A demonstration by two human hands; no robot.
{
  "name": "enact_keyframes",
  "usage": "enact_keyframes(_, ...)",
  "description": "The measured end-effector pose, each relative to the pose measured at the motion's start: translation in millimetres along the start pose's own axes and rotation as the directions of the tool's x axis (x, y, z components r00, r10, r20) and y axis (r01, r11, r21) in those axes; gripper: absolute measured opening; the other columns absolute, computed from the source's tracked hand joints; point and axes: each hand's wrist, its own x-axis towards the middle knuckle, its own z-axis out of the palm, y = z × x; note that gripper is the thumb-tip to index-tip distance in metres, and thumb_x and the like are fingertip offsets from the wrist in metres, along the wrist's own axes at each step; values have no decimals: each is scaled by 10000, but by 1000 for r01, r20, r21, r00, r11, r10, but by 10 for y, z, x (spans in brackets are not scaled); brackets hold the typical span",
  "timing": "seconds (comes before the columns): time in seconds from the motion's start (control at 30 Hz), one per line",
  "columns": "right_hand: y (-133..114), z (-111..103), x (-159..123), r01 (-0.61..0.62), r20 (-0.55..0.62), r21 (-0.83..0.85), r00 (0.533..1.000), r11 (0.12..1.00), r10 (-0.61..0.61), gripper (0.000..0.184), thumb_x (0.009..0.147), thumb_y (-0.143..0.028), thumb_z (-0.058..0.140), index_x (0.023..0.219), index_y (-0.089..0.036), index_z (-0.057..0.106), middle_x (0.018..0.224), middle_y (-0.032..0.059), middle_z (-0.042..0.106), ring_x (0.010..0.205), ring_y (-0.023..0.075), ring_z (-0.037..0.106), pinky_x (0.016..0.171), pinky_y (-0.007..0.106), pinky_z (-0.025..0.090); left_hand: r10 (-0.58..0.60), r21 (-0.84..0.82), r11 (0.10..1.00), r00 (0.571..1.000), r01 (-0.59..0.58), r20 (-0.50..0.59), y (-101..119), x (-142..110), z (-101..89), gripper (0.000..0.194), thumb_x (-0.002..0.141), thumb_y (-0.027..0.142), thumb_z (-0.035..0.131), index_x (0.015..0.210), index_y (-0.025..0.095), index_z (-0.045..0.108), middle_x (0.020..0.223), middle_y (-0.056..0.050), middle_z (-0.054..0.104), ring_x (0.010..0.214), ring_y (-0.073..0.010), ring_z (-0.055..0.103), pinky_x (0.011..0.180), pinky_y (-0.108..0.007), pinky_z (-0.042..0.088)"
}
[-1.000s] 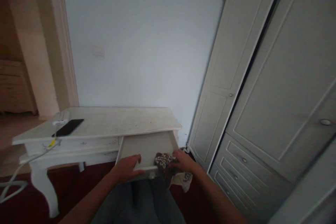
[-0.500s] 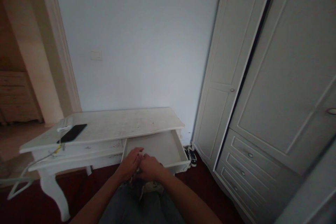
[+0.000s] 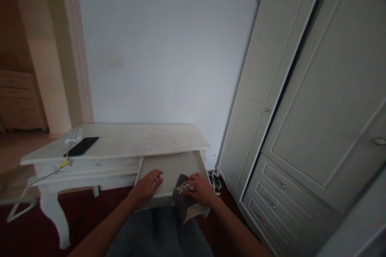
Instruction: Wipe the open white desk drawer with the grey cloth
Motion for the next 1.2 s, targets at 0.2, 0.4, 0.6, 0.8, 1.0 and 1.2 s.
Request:
enact_keyframes(0.2, -864, 436, 581, 196, -59, -46, 978, 979, -199, 485, 935, -643, 633, 1221, -257, 698, 1250, 70, 681, 1133, 303, 555, 920, 429, 504, -5, -41, 999, 1000, 5, -10, 0, -5, -18, 534, 1040, 608, 321, 1269, 221, 610, 1282, -123, 690, 1187, -268, 640, 1078, -432, 489)
enact_keyframes(0.4, -956, 498, 611, 256, -79, -31, 963, 966, -257, 407, 923, -511, 700, 1244, -262, 680, 1298, 62, 654, 1193, 297, 519, 976, 431, 479, -19, -28, 999, 1000, 19, -23, 7, -31, -11, 505, 1049, 586, 323, 1270, 226, 602, 1289, -119, 692, 1206, -261, 637, 1080, -418, 480)
enact_keyframes(0.6, 36, 109, -35, 132, -69, 34, 989, 991, -130, 338, 916, -478, 734, 1133, -219, 723, 1152, 69, 673, 1138, 265, 532, 987, 380, 442, 3, 8, 1000, 1000, -3, -5, 79, -61, -24, 488, 1039, 598, 370, 1240, 229, 618, 1119, -91, 722, 1021, -245, 681, 943, -391, 516)
enact_keyframes(0.8, 316, -4, -250, 36, -62, -36, 997, 999, -38, 366, 915, -519, 728, 1154, -243, 705, 1195, 73, 656, 1156, 286, 530, 991, 416, 432, -16, 51, 999, 999, 15, 28, 87, -41, -20, 486, 1038, 615, 353, 1195, 240, 618, 1025, -67, 722, 961, -248, 689, 901, -399, 506)
enact_keyframes(1.0, -623, 404, 292, 140, -137, -118, 978, 983, -156, 461, 895, -564, 730, 1230, -262, 629, 1254, 89, 632, 1175, 318, 501, 950, 455, 450, -9, 29, 1000, 999, 7, 46, 107, -33, -40, 486, 1060, 584, 287, 1158, 246, 622, 1114, -80, 725, 1045, -242, 677, 964, -389, 494)
enact_keyframes(1.2, -983, 576, 488, 208, -173, -103, 959, 973, -223, 552, 894, -450, 739, 1376, -263, 544, 1292, 94, 617, 1189, 310, 480, 958, 459, 454, 27, 12, 1000, 999, -28, 47, 217, -72, -97, 459, 1075, 533, 266, 1085, 254, 629, 1037, -59, 717, 989, -222, 669, 932, -357, 494)
